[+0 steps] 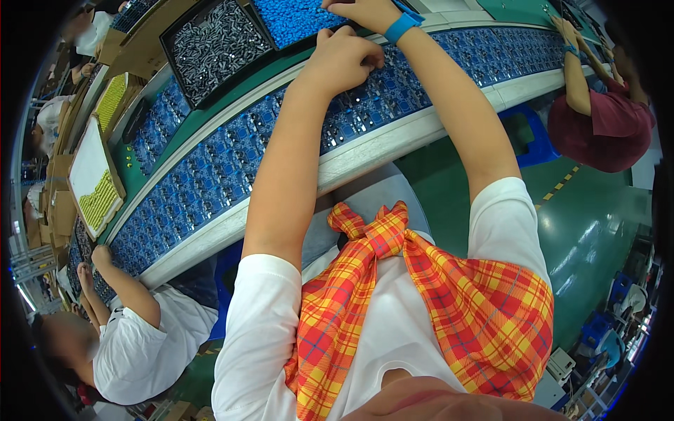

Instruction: Manually assembling small components onto circuit boards on an electronics production line.

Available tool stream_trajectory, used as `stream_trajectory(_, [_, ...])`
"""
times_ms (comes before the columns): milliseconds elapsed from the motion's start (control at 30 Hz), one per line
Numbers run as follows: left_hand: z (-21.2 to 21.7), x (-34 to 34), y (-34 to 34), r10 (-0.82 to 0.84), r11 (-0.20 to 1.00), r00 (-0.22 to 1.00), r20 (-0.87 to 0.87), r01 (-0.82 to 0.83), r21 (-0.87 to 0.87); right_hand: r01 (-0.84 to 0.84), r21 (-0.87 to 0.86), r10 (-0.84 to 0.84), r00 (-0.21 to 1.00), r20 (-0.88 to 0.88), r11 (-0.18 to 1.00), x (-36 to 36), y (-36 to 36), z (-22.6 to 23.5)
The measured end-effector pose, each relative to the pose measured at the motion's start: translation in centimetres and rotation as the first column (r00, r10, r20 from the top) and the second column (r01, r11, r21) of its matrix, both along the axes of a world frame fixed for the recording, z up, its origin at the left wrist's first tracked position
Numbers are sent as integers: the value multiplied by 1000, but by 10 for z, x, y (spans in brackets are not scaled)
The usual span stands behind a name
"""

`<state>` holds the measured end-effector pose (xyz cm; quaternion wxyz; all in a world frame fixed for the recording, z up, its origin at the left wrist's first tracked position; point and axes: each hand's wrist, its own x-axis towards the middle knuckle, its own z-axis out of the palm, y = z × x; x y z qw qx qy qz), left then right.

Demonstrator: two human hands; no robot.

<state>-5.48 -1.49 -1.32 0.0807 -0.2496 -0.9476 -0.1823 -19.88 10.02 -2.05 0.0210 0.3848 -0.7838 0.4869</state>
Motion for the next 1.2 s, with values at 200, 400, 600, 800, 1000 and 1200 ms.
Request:
stream_trajectory(200, [1,-5,-5,63,977,995,79,-78,199,31,-36,-31,999,13,999,9,17,6])
stream_trajectory(400, [-3,-17,-116,622,703,779,-79,-512,494,-53,168,92,969,-230,984,62,62,20])
stream_trajectory(600, [-3,1,-145,934,357,357,-27,-926,126,-10,463,118,972,-204,886,92,97,13])
stream_trajectory(800, [-10,-1,-153,887,438,450,103,-891,123,110,564,74,953,-293,818,95,102,11])
stream_trajectory(1000, [-17,-5,-152,899,418,435,53,-889,187,73,538,129,936,-329,840,94,101,8])
stream_trajectory(1200, [-10,-11,-163,880,439,474,5,-820,368,86,527,122,930,-347,846,98,96,9])
